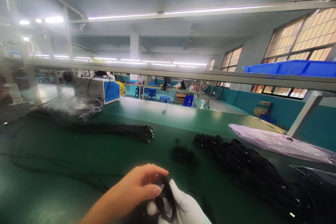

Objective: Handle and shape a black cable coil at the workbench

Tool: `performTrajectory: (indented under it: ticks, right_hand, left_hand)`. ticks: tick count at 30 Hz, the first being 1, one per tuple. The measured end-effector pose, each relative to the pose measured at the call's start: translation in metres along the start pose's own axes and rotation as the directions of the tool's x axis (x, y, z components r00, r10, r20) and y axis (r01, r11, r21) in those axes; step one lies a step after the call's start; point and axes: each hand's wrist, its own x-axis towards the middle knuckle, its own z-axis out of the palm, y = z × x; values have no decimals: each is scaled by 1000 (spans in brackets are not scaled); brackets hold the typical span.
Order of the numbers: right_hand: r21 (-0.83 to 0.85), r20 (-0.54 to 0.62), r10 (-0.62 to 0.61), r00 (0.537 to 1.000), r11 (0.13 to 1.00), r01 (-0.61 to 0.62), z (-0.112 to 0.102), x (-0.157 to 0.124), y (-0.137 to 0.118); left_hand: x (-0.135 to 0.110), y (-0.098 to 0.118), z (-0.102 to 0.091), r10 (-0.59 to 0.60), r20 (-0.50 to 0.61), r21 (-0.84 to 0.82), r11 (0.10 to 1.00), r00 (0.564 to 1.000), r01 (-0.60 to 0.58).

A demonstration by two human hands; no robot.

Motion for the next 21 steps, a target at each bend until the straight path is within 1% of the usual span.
performTrajectory:
  ticks: [1, 2, 4, 5, 6, 7, 8, 9, 10, 11, 13, 15, 17, 19, 21]
  right_hand:
    - [-25, -13, 40, 999, 999, -40, 0, 0, 0]
    - [-71, -51, 55, 997, 996, -58, 2, -1, -2]
    - [-246, -159, -1, 987, 968, -38, 8, -3, -6]
    - [-349, -202, -44, 979, 937, -30, 13, -4, -9]
    - [-429, -224, -78, 971, 903, -27, 16, -5, -11]
    - [-474, -228, -100, 969, 880, -21, 19, -6, -13]
    - [-475, -215, -100, 971, 880, -15, 20, -7, -14]
    - [-442, -197, -99, 975, 897, 2, 20, -7, -14]
    - [-402, -176, -102, 979, 915, 23, 19, -8, -14]
    - [-374, -152, -106, 983, 926, 42, 18, -8, -14]
    - [-383, -118, -98, 988, 923, 46, 16, -8, -13]
    - [-398, -81, -83, 993, 916, 44, 16, -9, -12]
    - [-358, -18, -51, 999, 933, 41, 17, -9, -11]
    - [-292, 38, -27, 999, 956, 36, 19, -10, -11]
    - [-251, 55, -13, 998, 968, 27, 21, -10, -12]
  left_hand:
    - [1, -1, -1, -14, 12, -25, 1000, 1000, 14]
    - [2, -2, -1, -27, -10, -7, 1000, 1000, 27]
    - [6, -2, 3, -46, -108, 111, 992, 993, 58]
    - [7, -2, 6, -44, -163, 176, 982, 986, 73]
    - [8, -2, 9, -40, -212, 214, 973, 976, 86]
    - [8, -2, 12, -36, -256, 223, 970, 966, 95]
    - [8, -3, 15, -37, -291, 208, 973, 956, 101]
    - [8, -5, 17, -51, -312, 174, 979, 949, 110]
    - [7, -8, 20, -79, -311, 124, 985, 947, 122]
    - [6, -12, 22, -111, -286, 63, 989, 952, 135]
    - [5, -24, 28, -157, -199, -60, 987, 967, 148]
    - [5, -36, 33, -140, -148, -166, 979, 979, 115]
    - [4, -44, 37, -106, -151, -244, 967, 983, 67]
    - [3, -48, 40, -115, -165, -303, 951, 980, 61]
    - [2, -48, 41, -115, -165, -352, 935, 979, 50]
